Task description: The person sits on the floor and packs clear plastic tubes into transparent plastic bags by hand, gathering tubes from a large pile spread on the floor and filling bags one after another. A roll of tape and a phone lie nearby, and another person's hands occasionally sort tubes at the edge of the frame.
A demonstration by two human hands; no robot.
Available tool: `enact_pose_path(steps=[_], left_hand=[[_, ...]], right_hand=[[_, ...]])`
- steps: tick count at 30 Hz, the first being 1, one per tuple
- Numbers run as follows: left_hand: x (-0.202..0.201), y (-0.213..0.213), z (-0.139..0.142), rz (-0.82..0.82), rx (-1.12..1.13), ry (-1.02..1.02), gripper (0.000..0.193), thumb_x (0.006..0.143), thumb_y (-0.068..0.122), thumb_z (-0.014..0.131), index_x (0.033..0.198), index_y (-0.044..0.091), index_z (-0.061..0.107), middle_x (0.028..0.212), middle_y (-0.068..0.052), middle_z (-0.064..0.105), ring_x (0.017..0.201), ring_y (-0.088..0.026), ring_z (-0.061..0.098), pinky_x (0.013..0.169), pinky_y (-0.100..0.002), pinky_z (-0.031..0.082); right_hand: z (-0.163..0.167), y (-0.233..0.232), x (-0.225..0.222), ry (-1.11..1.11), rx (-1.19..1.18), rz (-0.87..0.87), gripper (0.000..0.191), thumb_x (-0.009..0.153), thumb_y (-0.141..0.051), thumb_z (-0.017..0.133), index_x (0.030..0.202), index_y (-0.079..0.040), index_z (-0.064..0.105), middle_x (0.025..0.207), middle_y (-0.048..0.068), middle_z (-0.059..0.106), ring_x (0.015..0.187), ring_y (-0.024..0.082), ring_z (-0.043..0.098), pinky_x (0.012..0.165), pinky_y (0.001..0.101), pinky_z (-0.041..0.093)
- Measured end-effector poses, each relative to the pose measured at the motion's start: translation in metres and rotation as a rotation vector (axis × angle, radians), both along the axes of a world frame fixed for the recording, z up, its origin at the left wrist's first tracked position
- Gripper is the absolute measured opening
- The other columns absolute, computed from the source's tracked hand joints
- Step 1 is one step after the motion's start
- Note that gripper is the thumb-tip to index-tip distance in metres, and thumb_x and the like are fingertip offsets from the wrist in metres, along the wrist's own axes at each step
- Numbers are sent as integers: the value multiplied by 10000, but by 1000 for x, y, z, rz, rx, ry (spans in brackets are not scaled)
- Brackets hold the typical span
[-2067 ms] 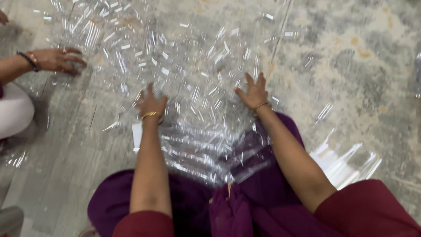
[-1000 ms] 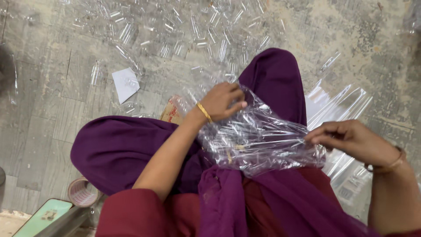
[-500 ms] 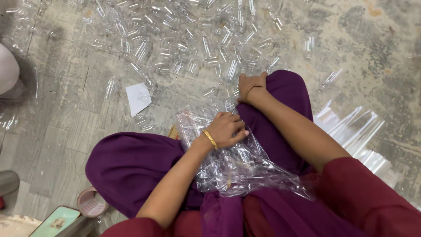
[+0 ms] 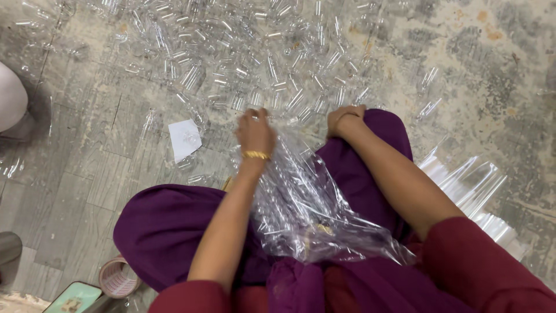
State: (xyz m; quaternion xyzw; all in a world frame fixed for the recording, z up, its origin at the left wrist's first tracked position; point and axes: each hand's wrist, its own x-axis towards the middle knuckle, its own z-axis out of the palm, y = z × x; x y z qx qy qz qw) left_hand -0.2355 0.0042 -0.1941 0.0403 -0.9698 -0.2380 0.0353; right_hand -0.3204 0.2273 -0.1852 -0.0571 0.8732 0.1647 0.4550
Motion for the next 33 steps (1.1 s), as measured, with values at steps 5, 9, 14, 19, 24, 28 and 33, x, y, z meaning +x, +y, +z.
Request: enact_pose_path(steps=[5, 9, 14, 19, 24, 28, 33], left_hand=[[-26, -39, -36, 2, 78, -196, 487, 783, 74, 707, 1238, 157, 556, 1150, -207, 596, 990, -421, 617, 769, -511, 539], [-44, -43, -36, 100, 179, -66, 321, 918, 30, 611, 1200, 180, 586, 1053, -155, 682, 928, -389, 675, 779, -493, 553], [-43, -80, -3, 162, 704, -16, 319, 979, 140, 588, 1290, 64, 588, 901, -104, 657, 822, -275, 701, 771, -410, 578], [8, -107, 34, 226, 1292, -246, 415, 1051, 303, 659, 1323, -8, 622, 1167, -20, 708, 972, -158, 734, 841, -335, 628], [17, -76, 23, 268, 1508, -339, 519, 965, 217, 758, 1347, 18, 467, 1059, -100, 597, 901, -219, 744, 829, -365, 634], [11, -60, 9, 222, 1457, -474, 562, 909, 246, 715, 1341, 56, 410, 1032, -80, 584, 854, -239, 745, 720, -393, 631], [13, -47, 4, -118, 1139, -489, 767, 925, 319, 750, 1528, 99, 330, 1033, -139, 708, 872, -218, 741, 761, -356, 614]], right_hand=[[-32, 3, -4, 201, -106, -9, 328, 901, -255, 710, 1205, -142, 758, 1253, 125, 721, 1157, 331, 690, 976, 527, 512], [-32, 14, -4, 445, -353, -247, 241, 922, -238, 677, 1096, -102, 773, 1125, 202, 742, 1061, 380, 706, 914, 491, 566], [9, 16, 11, 657, -595, -364, 316, 837, -238, 733, 1111, -81, 734, 1086, 195, 713, 1015, 379, 687, 911, 470, 545], [25, -7, 37, 426, -489, -38, 388, 903, -194, 689, 1286, -138, 669, 1202, 131, 707, 1123, 323, 678, 992, 466, 557], [2, -49, 60, 115, -452, 400, 517, 813, -214, 696, 1309, -115, 594, 1352, 157, 541, 1289, 328, 501, 1072, 586, 399], [5, -47, 52, 187, -476, 325, 334, 933, -153, 642, 1259, -85, 662, 1366, 161, 571, 1291, 355, 549, 1065, 530, 462], [27, -22, 39, 708, -833, -229, 281, 938, -247, 682, 1179, -107, 716, 1370, 171, 582, 951, 325, 685, 875, 449, 554]])
